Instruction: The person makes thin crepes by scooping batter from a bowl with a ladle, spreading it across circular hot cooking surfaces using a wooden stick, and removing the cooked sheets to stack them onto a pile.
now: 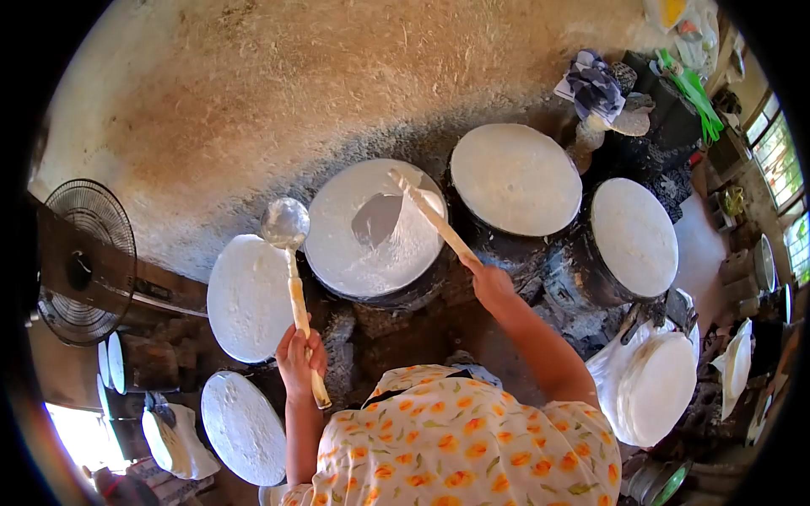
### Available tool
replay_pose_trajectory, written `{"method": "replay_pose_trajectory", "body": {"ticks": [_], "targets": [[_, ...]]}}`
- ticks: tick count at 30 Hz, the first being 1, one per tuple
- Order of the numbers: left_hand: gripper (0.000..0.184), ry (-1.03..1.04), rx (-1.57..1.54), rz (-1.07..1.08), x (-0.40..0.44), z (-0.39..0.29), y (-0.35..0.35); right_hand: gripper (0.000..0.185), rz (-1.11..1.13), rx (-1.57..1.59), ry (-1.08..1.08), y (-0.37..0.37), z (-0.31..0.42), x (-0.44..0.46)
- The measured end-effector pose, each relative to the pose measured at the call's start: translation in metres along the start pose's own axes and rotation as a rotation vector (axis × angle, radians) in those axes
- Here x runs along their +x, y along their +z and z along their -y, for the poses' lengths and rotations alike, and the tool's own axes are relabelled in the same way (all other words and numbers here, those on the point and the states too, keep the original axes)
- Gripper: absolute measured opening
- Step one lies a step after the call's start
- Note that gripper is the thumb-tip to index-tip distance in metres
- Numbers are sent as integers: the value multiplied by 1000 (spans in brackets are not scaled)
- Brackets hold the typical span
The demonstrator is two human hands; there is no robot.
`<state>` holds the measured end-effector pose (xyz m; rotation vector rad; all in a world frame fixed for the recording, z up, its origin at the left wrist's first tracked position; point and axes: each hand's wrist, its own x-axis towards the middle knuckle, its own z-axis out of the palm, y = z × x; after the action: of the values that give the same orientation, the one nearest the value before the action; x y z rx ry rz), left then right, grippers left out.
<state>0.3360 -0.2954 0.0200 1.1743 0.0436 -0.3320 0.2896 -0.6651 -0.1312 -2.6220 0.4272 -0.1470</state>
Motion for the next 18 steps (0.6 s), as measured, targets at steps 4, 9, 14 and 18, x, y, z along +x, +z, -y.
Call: {"method": "replay_pose_trajectory", "body": {"ticks": [4,9,14,18], "targets": [[25,11,-9,-57,8,-3,11,44,145,135,-296,-22,-11,-14],[25,22,-5,-113,6,7,8,50,80,59,-172,-17,-62,-7],[25,21,-5,-166,9,13,23,45,175,51,-45,-10,-6,106],[26,27,11,-212,-1,6,21,48,130,306,-136,-26,-8,92]]}}
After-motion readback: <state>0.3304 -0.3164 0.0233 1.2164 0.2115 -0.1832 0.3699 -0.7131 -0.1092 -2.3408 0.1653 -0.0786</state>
